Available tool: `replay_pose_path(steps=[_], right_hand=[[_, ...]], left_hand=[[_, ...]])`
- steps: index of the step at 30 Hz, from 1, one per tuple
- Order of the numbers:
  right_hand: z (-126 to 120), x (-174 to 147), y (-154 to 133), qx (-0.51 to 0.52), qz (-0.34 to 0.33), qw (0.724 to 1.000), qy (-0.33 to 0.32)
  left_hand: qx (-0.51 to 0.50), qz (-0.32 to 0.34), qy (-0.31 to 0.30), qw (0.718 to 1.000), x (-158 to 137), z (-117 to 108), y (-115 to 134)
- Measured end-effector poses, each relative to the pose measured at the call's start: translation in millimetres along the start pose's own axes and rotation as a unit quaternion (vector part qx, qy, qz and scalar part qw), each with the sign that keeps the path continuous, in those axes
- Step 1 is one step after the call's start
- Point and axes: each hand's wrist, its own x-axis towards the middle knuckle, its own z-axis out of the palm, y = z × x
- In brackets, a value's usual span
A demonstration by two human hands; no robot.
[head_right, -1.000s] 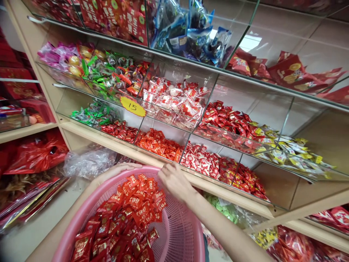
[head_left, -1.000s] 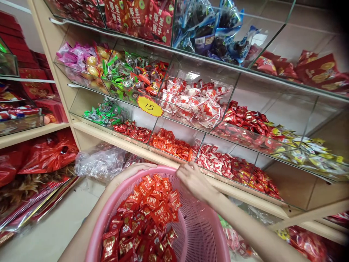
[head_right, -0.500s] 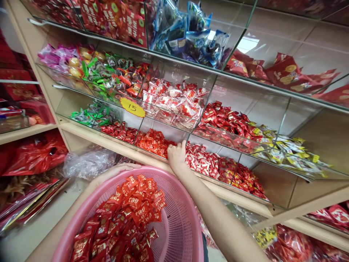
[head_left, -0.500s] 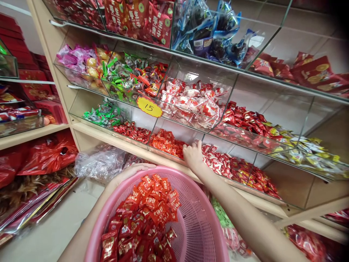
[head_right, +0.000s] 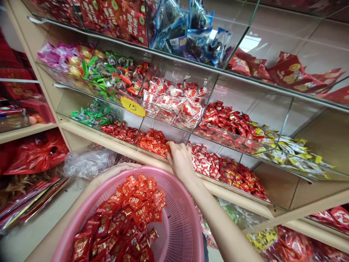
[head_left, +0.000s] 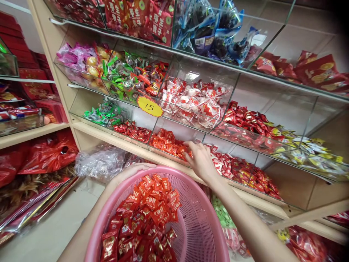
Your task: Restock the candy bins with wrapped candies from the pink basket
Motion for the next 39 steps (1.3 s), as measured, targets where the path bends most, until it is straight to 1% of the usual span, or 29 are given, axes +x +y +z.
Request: replay_pose_path(steps=[1, 2, 4, 5, 6, 7, 8, 9, 10, 12, 14, 16, 18, 21, 24, 27, 30, 33, 35, 37, 39], right_hand=[[-1.4, -7.7, -0.5, 0.105, -0.003, 0.994, -0.010], [-1.5, -15.0, -1.3, 0.213, 0.000, 0.977, -0.027], [2.0, -27.5, -3.2, 0.391, 0.024, 0.918, -0.063], [5.3, -32.5, -4.0, 0.450, 0.039, 0.889, -0.076], [9.5, -36.7, -4.3, 0.489, 0.052, 0.867, -0.084], [14.6, -40.5, -3.9, 0.510, 0.062, 0.853, -0.088], [20.6, -43.9, -2.7, 0.519, 0.070, 0.847, -0.089], [27.6, -47.5, -0.5, 0.516, 0.075, 0.849, -0.089], [35.3, -51.3, 2.5, 0.504, 0.078, 0.855, -0.089], [51.8, -60.1, 9.8, 0.453, 0.081, 0.883, -0.096], [66.3, -69.7, 16.2, 0.362, 0.084, 0.922, -0.112], [75.1, -77.9, 19.0, 0.249, 0.078, 0.956, -0.132], [77.4, -82.8, 17.8, 0.157, 0.058, 0.974, -0.151], [73.9, -83.0, 11.3, 0.077, 0.018, 0.981, -0.179], [70.7, -78.2, 4.1, 0.019, -0.007, 0.978, -0.206], [72.1, -73.2, -1.6, -0.026, 0.001, 0.972, -0.232], [77.5, -72.1, -4.7, -0.043, 0.011, 0.970, -0.241], [81.1, -76.2, -3.5, -0.024, 0.009, 0.970, -0.240], [78.2, -81.8, 0.1, 0.014, 0.013, 0.974, -0.225], [69.8, -90.8, 6.1, 0.073, 0.027, 0.979, -0.188], [57.6, -105.8, 14.1, 0.146, 0.060, 0.978, -0.137]], left_hand=[[-0.009, -0.013, 0.005, 1.000, -0.3, 2.5, 4.9], [-0.018, -0.028, 0.009, 0.999, -0.3, 4.8, 9.0], [-0.034, -0.049, 0.008, 0.998, 0.3, 7.9, 13.9], [-0.039, -0.053, 0.006, 0.998, 0.8, 8.7, 14.6], [-0.041, -0.053, 0.004, 0.998, 1.4, 8.9, 14.2], [-0.040, -0.052, 0.004, 0.998, 1.8, 8.7, 13.1], [-0.036, -0.051, 0.007, 0.998, 2.1, 8.1, 11.5], [-0.031, -0.049, 0.010, 0.998, 2.2, 7.2, 9.7], [-0.026, -0.046, 0.011, 0.999, 2.2, 6.1, 7.7], [-0.018, -0.040, 0.011, 0.999, 1.8, 4.1, 4.3], [-0.014, -0.038, 0.012, 0.999, 1.3, 2.8, 1.9], [-0.013, -0.045, 0.019, 0.999, 1.1, 2.3, 0.5], [-0.013, -0.047, 0.021, 0.999, 1.4, 2.5, -0.4], [-0.013, -0.037, 0.014, 0.999, 3.3, 2.5, -1.7], [-0.015, -0.026, 0.003, 1.000, 6.3, 2.0, -2.4], [-0.023, -0.028, -0.025, 0.999, 9.2, 1.2, -3.9], [-0.016, -0.031, -0.028, 0.999, 11.1, -1.1, -10.1], [-0.001, -0.024, -0.028, 0.999, 12.3, -4.6, -19.9], [-0.007, -0.023, -0.030, 0.999, 12.3, -6.5, -24.6], [-0.021, -0.019, -0.028, 0.999, 11.1, -7.0, -25.0], [-0.027, -0.006, -0.025, 0.999, 8.5, -5.8, -20.6]])
